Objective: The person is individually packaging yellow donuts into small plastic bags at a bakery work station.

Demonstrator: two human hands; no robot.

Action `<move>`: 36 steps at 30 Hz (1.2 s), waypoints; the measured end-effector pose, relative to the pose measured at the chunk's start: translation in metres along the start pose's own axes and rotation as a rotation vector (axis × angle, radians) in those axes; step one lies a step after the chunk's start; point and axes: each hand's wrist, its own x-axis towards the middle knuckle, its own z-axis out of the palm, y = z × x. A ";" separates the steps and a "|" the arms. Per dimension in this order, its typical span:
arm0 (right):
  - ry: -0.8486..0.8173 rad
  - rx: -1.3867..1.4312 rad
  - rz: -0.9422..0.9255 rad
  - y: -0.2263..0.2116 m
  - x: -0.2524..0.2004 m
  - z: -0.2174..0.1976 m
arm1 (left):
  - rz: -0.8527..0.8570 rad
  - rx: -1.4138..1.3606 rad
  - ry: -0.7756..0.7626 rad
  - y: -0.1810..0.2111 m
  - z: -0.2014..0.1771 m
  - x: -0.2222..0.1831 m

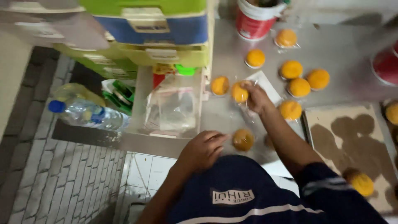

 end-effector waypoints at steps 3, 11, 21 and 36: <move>0.229 -0.225 -0.117 -0.044 0.065 0.044 | 0.243 0.548 0.071 0.000 -0.012 -0.039; 0.306 -1.724 -0.166 -0.047 0.199 -0.017 | -0.430 0.237 0.568 0.038 -0.041 -0.045; 0.286 -1.723 0.294 -0.116 -0.148 -0.059 | -0.934 0.495 -0.151 -0.111 -0.051 -0.003; 0.511 -0.469 -0.263 -0.054 -0.349 0.001 | -1.099 0.445 -0.439 -0.163 -0.052 0.022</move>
